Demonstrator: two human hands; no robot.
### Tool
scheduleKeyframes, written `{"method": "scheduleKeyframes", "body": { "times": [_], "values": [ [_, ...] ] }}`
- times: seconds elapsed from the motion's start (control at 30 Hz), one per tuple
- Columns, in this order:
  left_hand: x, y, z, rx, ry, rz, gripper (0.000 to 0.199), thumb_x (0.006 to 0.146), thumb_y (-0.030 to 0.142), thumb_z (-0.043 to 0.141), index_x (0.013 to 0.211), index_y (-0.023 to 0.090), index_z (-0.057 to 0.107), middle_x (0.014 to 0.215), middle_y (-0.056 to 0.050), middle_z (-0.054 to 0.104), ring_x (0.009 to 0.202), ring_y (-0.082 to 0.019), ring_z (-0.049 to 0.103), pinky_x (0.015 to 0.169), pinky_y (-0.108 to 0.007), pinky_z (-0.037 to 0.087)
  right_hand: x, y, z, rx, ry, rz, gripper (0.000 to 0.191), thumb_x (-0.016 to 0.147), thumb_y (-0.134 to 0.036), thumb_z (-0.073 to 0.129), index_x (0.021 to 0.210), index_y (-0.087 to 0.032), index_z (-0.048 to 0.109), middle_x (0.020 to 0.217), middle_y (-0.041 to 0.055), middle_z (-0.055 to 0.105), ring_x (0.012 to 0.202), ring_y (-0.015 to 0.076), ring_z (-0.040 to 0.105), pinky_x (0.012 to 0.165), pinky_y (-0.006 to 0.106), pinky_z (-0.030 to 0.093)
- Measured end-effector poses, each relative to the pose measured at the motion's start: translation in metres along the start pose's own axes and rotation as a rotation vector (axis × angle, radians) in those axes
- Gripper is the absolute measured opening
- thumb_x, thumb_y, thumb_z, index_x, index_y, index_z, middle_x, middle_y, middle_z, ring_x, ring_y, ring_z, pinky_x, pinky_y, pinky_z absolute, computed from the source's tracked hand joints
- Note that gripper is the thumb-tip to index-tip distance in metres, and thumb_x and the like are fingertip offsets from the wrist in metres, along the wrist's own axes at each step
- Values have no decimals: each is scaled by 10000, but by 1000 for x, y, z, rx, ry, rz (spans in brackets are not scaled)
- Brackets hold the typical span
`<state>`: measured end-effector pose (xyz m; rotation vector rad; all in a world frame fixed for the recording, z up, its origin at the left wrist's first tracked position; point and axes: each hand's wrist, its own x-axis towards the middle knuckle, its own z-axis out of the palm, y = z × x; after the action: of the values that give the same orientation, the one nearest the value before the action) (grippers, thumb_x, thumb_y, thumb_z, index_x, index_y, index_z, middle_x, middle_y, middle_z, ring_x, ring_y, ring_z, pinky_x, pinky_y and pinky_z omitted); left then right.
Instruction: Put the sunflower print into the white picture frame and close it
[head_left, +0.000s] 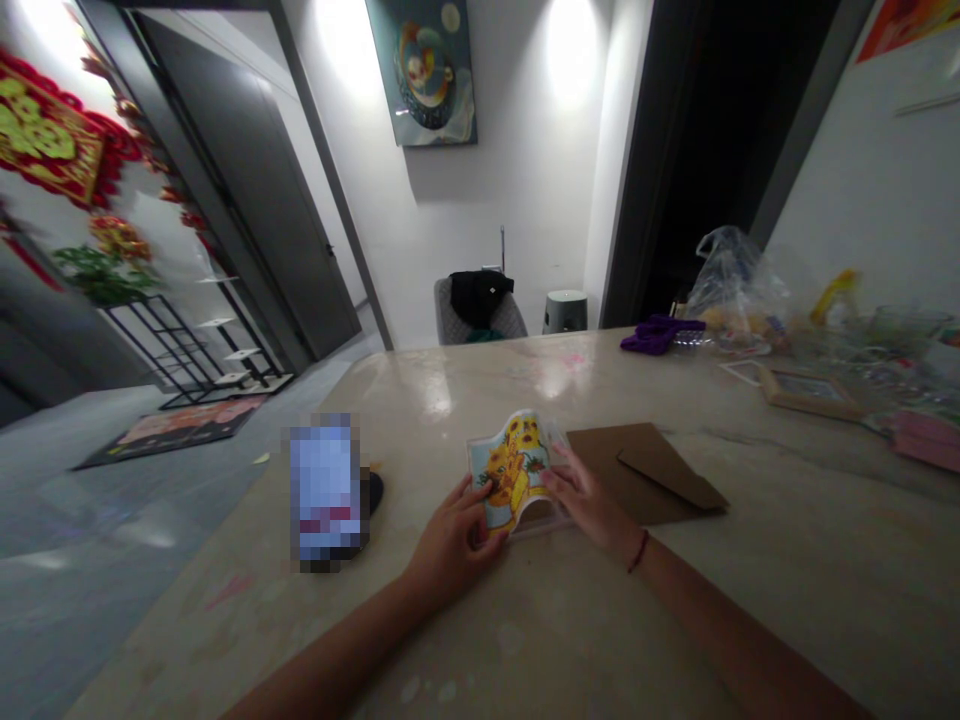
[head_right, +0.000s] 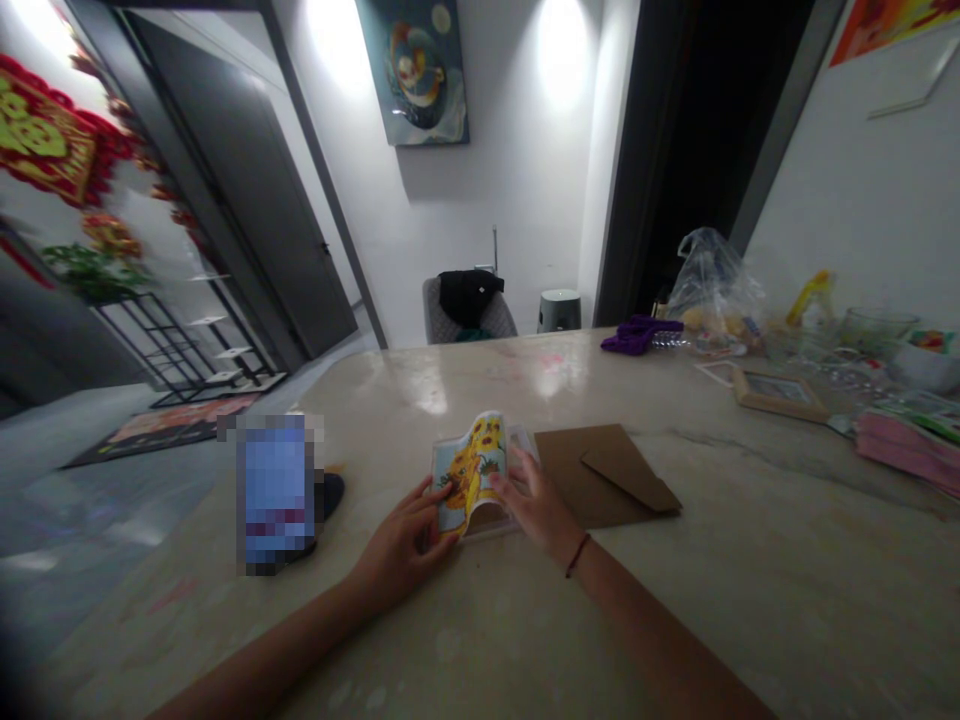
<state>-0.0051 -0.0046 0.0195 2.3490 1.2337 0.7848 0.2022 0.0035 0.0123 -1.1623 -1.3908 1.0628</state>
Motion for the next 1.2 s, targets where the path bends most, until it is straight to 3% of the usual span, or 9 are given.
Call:
{"method": "scheduleKeyframes", "body": {
  "times": [0.13,0.3,0.37,0.57,0.67,0.83,0.93,1.03,1.2],
  "values": [
    [-1,-2,1,21,-18,-22,195,693,288,603,547,213,498,1179,-88,596,1276,-232,339,1059,-435,280,7,4,-7,29,174,92,633,758,-337,530,1318,-144,306,1021,102,661,844,220,646,688,321,519],
    [-1,0,0,103,-69,-14,214,731,299,564,557,211,475,1175,-88,600,1280,-220,333,1048,-422,302,11,6,-18,-445,222,106,376,697,-156,534,1073,-139,546,902,105,685,762,203,646,646,279,488],
    [-1,1,0,112,-70,11,216,745,304,550,563,215,474,1151,-83,616,1273,-218,346,1052,-427,296,11,7,-19,-493,227,99,236,687,-145,532,916,-158,589,868,93,688,721,192,644,613,266,481],
    [-3,-3,1,136,-10,-12,161,749,330,556,656,200,541,1302,-110,485,1274,-272,335,1006,-458,340,14,15,-24,-111,221,125,73,663,-216,550,731,-194,555,716,42,684,608,184,639,516,266,488],
    [-3,-7,1,52,126,-72,151,763,354,539,815,213,549,1314,-97,470,1210,-253,426,991,-454,351,15,16,-27,34,246,113,154,636,-288,592,744,-182,564,710,44,682,641,197,643,570,295,502],
    [3,-12,1,-236,335,-294,406,754,413,526,1093,197,465,1159,-101,572,1069,-223,539,896,-400,430,12,8,-23,288,214,127,275,595,-365,659,768,-179,552,730,40,685,638,189,643,632,323,509],
    [6,-10,0,-362,270,-330,337,760,419,505,994,181,550,918,-57,652,855,-192,609,750,-320,476,10,6,-18,362,218,132,301,582,-371,682,779,-184,550,732,33,685,650,182,642,645,313,501],
    [7,-7,-4,-255,293,-337,227,728,395,534,746,183,614,677,-2,620,669,-158,567,631,-261,439,9,7,-14,371,210,140,307,588,-375,683,792,-190,546,746,35,684,659,181,638,623,302,493],
    [6,-12,-5,-271,357,-371,230,707,393,539,710,177,617,607,12,591,578,-133,503,549,-234,383,11,12,-14,304,196,100,286,608,-380,660,789,-185,554,724,34,671,653,172,623,643,305,484]
  ]
}}
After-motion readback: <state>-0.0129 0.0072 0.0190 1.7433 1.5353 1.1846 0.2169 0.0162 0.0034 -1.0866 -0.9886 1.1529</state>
